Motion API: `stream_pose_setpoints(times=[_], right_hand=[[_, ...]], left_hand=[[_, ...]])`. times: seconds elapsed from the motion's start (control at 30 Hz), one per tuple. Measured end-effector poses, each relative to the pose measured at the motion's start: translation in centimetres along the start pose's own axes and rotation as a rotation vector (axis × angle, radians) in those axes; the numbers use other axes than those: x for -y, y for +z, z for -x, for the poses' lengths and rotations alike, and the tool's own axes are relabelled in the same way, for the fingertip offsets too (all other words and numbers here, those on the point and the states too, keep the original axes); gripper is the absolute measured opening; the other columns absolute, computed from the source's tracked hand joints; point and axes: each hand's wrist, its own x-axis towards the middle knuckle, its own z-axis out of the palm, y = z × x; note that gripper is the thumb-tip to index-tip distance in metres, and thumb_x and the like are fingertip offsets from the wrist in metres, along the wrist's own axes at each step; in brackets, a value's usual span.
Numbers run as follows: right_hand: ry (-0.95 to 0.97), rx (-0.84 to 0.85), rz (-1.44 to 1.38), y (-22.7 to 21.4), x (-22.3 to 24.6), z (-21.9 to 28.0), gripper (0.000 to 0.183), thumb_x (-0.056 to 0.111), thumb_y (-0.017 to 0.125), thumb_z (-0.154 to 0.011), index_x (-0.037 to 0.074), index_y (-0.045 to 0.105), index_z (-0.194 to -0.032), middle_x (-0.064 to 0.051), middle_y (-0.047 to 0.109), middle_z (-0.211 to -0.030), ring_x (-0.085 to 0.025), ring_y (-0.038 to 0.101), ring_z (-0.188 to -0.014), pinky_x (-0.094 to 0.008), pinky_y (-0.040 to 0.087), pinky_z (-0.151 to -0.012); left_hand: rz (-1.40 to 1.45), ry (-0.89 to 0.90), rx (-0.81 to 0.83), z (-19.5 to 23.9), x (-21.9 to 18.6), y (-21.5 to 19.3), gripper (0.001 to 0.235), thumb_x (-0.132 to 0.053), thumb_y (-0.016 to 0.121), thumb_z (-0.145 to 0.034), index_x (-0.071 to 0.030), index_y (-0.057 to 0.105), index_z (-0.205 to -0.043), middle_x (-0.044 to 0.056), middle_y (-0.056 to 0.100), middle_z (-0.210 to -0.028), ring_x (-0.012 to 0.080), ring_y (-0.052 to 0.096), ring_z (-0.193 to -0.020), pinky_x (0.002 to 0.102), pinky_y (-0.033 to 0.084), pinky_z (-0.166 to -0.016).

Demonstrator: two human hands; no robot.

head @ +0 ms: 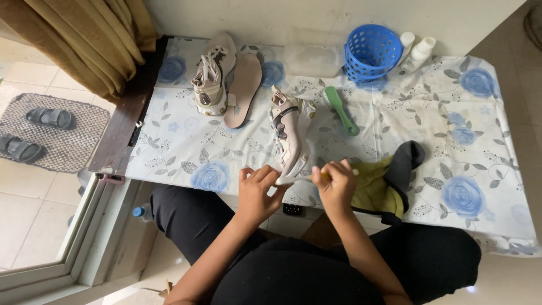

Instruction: The person scrubs a white sneaker with a toothbrush and then wipes it with a cloth. They subsequently use a green brush to scrub the shoe's sole and side. The task is performed on a table covered with a floral tablecloth.

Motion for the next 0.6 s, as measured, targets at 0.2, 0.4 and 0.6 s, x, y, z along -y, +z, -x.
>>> stream_pose_setpoints(times=[0.2, 0.4, 0.6], right_hand=[[0.052, -0.082, 0.061, -0.2, -1.1, -0.9, 0.047, 0.038, 0.058, -0.088, 0.014, 0.039, -0.052, -0.005, 0.039, -0.050, -0.029, 0.046, -0.052, -0.033, 0.041, -0.058], [0.123, -0.121, 0.107, 0.1, -1.0, -1.8, 0.043, 0.033, 0.057, -0.089, 0.011, 0.042, -0.055, -0.012, 0.044, -0.053, -0.036, 0.048, -0.054, -0.040, 0.041, -0.057], [0.019, 0.014, -0.035, 0.6, 0.8, 0.1, 0.050, 0.043, 0.056, -0.086, 0.015, 0.037, -0.049, -0.002, 0.038, -0.044, -0.024, 0.045, -0.048, -0.028, 0.040, -0.055]], left_hand=[[-0.014, 0.035, -0.004, -0.8, -0.5, -0.5, 0.016, -0.018, 0.075, -0.064, -0.014, 0.060, -0.071, -0.005, 0.052, -0.060, 0.0156, 0.056, -0.053, 0.032, 0.039, -0.070], [0.022, 0.026, -0.027, -1.0, -0.5, -0.3, 0.015, -0.019, 0.074, -0.065, -0.013, 0.061, -0.072, -0.004, 0.052, -0.060, 0.0164, 0.057, -0.053, 0.032, 0.039, -0.068], [0.015, 0.018, -0.049, -0.4, 0.1, 0.3, 0.015, -0.015, 0.073, -0.061, -0.014, 0.061, -0.070, -0.005, 0.052, -0.059, 0.0152, 0.057, -0.053, 0.030, 0.038, -0.068]])
